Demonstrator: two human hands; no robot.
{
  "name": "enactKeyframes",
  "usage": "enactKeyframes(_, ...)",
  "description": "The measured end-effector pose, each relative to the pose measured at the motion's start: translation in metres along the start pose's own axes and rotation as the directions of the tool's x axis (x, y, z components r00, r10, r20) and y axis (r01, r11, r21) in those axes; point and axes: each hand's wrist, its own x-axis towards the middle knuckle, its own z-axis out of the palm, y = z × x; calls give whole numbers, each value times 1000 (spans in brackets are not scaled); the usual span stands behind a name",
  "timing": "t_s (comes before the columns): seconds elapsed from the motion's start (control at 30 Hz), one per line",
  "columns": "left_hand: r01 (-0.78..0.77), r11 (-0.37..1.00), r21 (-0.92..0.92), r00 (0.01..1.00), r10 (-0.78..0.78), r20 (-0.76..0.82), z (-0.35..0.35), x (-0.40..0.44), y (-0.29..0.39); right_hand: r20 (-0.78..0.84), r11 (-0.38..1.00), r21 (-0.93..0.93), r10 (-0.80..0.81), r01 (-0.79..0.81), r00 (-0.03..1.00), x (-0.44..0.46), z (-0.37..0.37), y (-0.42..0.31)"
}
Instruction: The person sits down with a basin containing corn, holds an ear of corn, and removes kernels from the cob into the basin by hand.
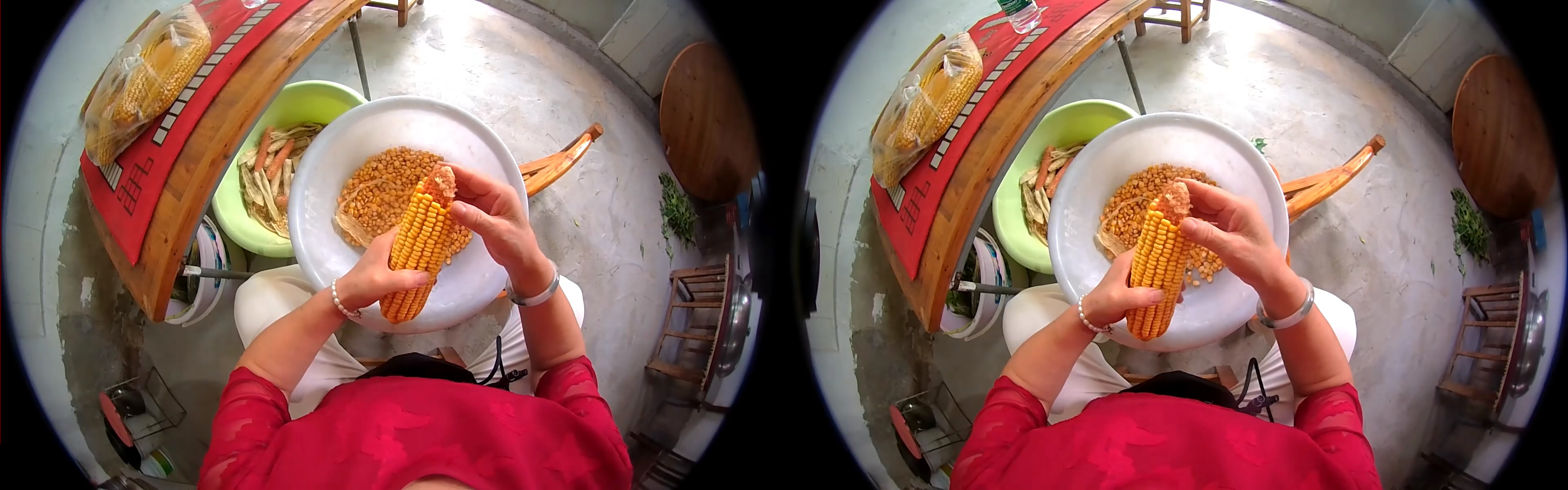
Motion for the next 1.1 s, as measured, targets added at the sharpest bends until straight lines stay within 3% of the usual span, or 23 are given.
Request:
enactKeyframes(0.13,11,994,111,999,-6,-47,3,1,4,-36,997,-70,-33,31,999,-1,2,7)
enactKeyframes(0.4,40,996,78,996,-33,-79,5,1,1,-68,936,-351,-10,-14,998,-2,5,7)
enactKeyframes(0.7,61,998,-6,996,-61,-69,7,1,0,-155,850,-526,-114,15,981,-3,10,13)
enactKeyframes(0.73,62,998,-14,996,-63,-71,7,1,0,-151,863,-506,-101,11,983,-3,9,12)
enactKeyframes(0.83,3,968,249,993,26,-114,9,1,4,-145,914,-405,-43,-20,988,0,2,8)
enactKeyframes(0.9,15,952,305,989,32,-146,8,1,4,-144,957,-282,29,-69,989,0,3,2)
enactKeyframes(1.1,21,902,431,981,64,-182,9,0,1,-182,979,-197,9,-46,983,-1,6,8)
